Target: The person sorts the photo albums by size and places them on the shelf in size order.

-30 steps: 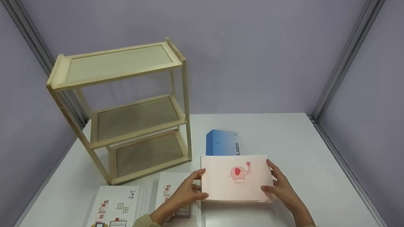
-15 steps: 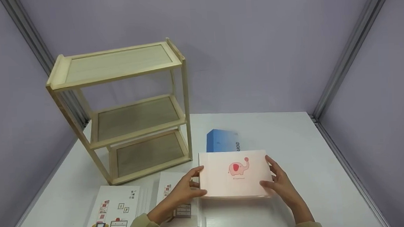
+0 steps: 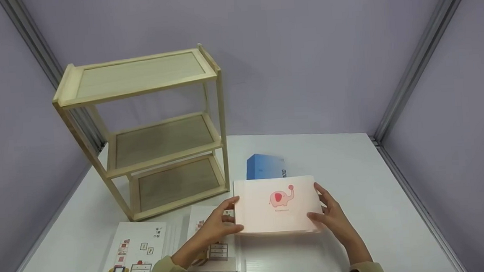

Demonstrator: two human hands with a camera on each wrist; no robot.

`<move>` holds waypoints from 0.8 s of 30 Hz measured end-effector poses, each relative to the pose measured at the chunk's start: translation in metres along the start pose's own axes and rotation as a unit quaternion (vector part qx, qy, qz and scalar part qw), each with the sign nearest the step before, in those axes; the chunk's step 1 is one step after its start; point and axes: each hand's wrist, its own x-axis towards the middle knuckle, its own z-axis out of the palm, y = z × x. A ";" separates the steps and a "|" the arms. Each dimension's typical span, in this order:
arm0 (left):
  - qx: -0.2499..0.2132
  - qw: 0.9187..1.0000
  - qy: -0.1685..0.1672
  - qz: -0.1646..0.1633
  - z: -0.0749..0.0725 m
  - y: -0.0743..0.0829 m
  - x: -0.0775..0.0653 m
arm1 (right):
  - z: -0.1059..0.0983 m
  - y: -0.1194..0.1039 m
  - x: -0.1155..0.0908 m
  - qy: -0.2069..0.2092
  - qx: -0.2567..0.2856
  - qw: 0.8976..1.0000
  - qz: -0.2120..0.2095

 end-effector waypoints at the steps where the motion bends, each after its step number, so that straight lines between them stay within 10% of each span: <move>1: -0.001 1.000 0.001 -0.001 -0.001 0.001 0.000 | 0.001 0.000 0.000 0.001 -0.001 1.000 0.000; 24: -0.012 1.000 0.017 -0.001 -0.012 0.009 -0.009 | 0.008 -0.009 0.004 0.005 -0.018 0.999 -0.037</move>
